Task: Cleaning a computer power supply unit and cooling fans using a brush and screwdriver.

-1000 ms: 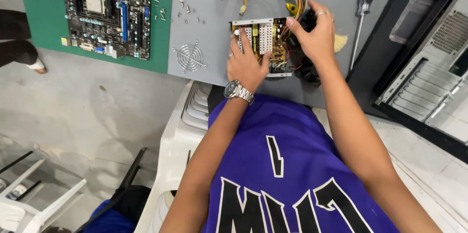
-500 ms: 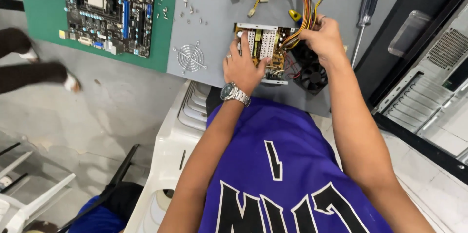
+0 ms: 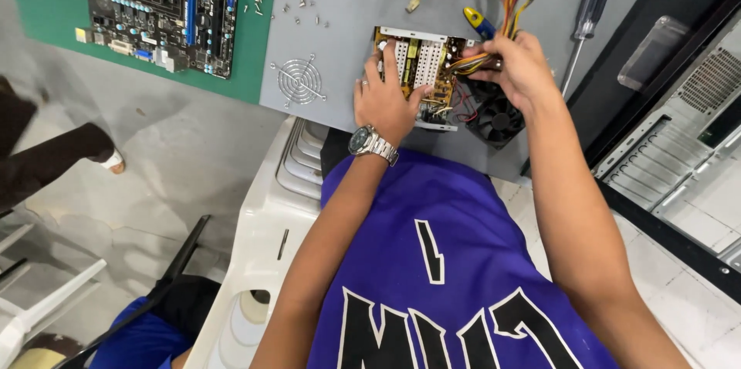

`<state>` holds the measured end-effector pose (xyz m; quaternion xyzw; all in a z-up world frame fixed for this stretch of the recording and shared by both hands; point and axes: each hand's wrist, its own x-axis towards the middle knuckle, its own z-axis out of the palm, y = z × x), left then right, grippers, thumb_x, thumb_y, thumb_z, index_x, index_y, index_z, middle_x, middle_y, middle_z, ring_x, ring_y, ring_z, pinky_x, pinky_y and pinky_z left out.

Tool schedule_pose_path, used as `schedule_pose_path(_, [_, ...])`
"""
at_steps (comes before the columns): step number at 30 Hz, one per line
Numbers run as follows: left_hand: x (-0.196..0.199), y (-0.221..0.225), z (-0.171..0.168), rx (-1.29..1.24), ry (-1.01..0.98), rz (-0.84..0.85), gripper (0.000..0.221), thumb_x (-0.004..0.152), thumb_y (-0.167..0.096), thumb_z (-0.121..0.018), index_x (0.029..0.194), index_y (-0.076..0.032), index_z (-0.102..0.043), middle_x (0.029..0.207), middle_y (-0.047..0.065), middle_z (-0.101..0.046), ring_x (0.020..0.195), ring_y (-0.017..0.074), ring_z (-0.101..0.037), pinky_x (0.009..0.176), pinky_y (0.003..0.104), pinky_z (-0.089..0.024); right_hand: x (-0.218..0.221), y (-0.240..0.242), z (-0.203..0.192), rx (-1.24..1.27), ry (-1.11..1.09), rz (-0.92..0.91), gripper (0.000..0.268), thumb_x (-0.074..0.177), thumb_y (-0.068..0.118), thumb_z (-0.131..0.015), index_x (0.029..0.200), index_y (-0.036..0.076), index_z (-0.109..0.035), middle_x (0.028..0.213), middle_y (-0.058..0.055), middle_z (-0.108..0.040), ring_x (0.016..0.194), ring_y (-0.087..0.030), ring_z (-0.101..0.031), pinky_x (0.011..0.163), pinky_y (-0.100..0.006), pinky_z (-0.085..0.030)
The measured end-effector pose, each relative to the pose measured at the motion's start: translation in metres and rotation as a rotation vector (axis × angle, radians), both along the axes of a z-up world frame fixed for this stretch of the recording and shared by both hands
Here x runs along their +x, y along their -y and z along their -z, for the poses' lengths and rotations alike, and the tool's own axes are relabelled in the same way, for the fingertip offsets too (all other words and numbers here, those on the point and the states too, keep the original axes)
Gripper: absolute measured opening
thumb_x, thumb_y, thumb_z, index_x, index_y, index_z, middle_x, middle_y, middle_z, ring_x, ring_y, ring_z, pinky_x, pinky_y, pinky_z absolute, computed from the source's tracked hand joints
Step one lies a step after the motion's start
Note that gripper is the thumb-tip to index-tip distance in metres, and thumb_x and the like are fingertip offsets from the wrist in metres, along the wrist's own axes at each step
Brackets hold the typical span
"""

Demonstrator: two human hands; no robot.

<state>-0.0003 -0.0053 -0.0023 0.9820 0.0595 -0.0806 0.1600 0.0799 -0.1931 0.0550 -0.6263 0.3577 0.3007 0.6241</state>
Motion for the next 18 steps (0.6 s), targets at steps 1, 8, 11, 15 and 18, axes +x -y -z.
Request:
schedule_pose_path(1, [0.000,0.000,0.000,0.010,-0.008,0.006,0.093,0.080,-0.078,-0.049,0.147,-0.016,-0.031,0.131,0.008,-0.050,0.100,0.0262,-0.063,0.091,0.046,-0.048,-0.001,-0.001,-0.003,0.004,0.008,0.030,0.013,0.090,0.004,-0.046,0.087,0.014,-0.038,0.086,-0.013,-0.071,0.084,-0.025,-0.071,0.072,-0.039,-0.061])
schedule_pose_path(8, [0.004,-0.002,-0.010,-0.067,-0.088,0.076,0.093,0.081,-0.071,-0.056,0.147,-0.014,-0.026,0.135,0.016,-0.044,0.073,0.0353,-0.066,0.058,0.048,-0.053,-0.013,0.002,0.027,-0.030,0.123,0.088,0.013,0.093,0.010,-0.054,0.095,0.015,-0.042,0.086,-0.002,-0.054,0.082,-0.016,-0.071,0.061,-0.034,-0.062])
schedule_pose_path(11, [0.003,-0.001,-0.011,-0.029,-0.122,0.095,0.101,0.078,-0.078,-0.056,0.149,-0.015,-0.023,0.139,0.018,-0.043,0.073,0.0351,-0.067,0.058,0.047,-0.053,-0.018,-0.003,0.023,-0.212,0.203,-0.006,0.007,0.097,0.017,-0.056,0.096,0.016,-0.049,0.088,0.002,-0.058,0.082,-0.010,-0.072,0.053,-0.026,-0.060])
schedule_pose_path(15, [0.003,0.000,-0.012,-0.122,-0.107,0.002,0.097,0.077,-0.080,-0.046,0.146,-0.014,-0.028,0.138,0.017,-0.043,0.077,0.0395,-0.065,0.067,0.051,-0.052,-0.020,0.000,0.028,-0.627,0.504,-0.393,0.017,0.097,0.027,-0.053,0.097,0.010,-0.050,0.087,-0.006,-0.049,0.078,-0.026,-0.050,0.071,-0.038,-0.039])
schedule_pose_path(18, [0.005,0.000,-0.012,-0.124,-0.095,-0.019,0.099,0.077,-0.079,-0.049,0.147,-0.013,-0.026,0.136,0.016,-0.043,0.089,0.0378,-0.064,0.078,0.051,-0.052,-0.019,0.003,0.021,-0.534,0.521,-0.424,0.027,0.101,0.035,-0.046,0.101,0.008,-0.046,0.089,-0.006,-0.044,0.077,-0.022,-0.045,0.073,-0.036,-0.037])
